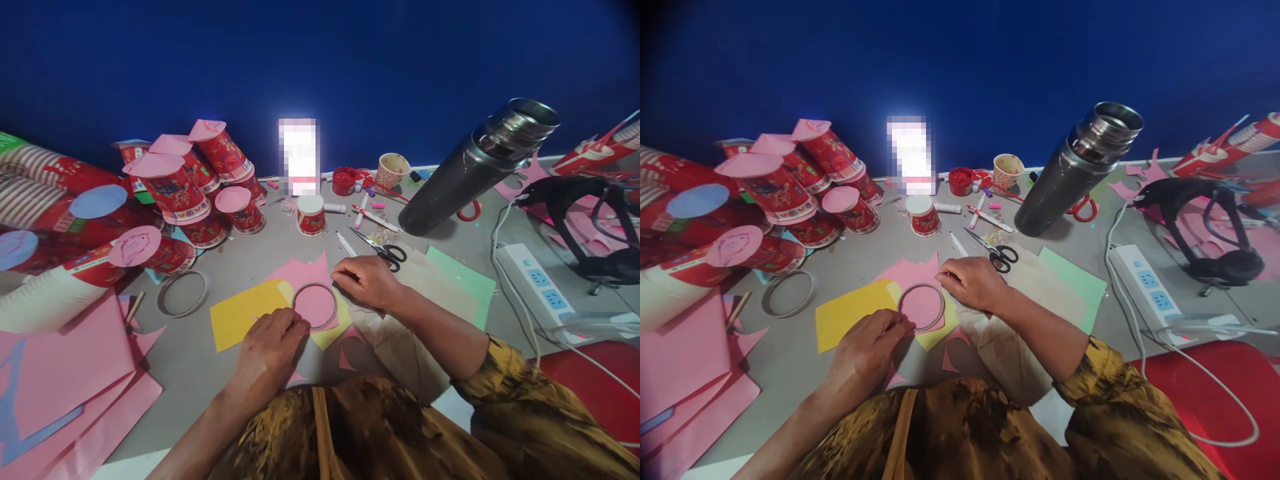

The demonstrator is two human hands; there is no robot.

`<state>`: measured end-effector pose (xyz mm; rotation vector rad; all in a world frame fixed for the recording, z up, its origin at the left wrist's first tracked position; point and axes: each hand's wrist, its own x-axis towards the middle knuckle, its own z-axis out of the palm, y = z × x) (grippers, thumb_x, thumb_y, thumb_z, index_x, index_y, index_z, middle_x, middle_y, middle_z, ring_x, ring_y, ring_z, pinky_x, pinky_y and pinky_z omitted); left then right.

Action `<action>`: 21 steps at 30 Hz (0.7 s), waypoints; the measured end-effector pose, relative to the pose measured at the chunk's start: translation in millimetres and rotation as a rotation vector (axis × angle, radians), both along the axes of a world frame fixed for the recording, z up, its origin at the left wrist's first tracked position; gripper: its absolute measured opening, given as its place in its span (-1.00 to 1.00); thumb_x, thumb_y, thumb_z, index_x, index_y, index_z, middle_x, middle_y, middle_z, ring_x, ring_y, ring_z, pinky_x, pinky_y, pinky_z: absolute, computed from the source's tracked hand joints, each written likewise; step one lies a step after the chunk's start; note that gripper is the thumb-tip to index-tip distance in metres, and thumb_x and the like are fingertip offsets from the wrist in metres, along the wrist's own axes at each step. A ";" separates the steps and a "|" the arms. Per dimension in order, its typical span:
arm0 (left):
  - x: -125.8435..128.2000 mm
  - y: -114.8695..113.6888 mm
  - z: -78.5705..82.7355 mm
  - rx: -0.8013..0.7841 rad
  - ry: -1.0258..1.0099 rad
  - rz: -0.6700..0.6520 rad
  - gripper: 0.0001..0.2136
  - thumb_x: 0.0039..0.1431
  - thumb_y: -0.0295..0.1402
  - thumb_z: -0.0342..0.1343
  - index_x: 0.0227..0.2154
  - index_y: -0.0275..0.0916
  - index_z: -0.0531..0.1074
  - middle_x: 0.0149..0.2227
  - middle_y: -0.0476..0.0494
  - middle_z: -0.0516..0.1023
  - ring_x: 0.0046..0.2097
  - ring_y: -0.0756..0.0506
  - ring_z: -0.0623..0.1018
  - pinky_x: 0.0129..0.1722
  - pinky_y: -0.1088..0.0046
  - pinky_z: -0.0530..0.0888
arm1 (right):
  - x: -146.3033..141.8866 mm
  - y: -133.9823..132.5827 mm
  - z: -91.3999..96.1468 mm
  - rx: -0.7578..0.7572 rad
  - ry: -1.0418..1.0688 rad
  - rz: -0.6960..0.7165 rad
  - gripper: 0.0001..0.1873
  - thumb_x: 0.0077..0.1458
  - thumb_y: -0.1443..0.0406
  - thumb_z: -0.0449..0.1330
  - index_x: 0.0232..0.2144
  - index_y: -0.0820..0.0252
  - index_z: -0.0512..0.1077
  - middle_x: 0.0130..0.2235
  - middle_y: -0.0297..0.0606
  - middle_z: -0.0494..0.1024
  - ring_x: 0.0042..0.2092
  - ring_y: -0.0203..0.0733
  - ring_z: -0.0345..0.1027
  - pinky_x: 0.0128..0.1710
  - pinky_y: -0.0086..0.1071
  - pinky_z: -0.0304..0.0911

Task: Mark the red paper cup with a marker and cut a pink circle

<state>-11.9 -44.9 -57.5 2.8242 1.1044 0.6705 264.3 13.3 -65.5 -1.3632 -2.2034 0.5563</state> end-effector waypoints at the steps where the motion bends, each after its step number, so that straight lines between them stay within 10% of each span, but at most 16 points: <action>1: 0.1 0.0 -0.5 -0.004 -0.001 0.000 -0.76 0.49 -0.49 0.02 -0.27 -0.19 0.55 -0.30 -0.09 0.55 -0.33 -0.13 0.50 -0.33 0.31 0.40 | 0.1 0.1 -0.3 0.001 -0.006 0.002 -0.76 0.45 0.16 0.21 -0.22 0.12 0.62 -0.34 -0.25 0.71 -0.31 -0.18 0.52 -0.26 -0.37 0.14; 21: -15.2 -11.1 -16.6 -0.077 -0.260 0.036 -0.81 0.47 -0.49 0.16 0.03 -0.14 0.57 -0.20 -0.14 0.68 -0.20 -0.10 0.67 -0.21 0.40 0.57 | 0.2 0.4 -1.4 0.006 -0.063 0.070 -0.76 0.46 0.19 0.19 -0.19 0.10 0.64 -0.31 -0.27 0.73 -0.29 -0.18 0.52 -0.27 -0.35 0.10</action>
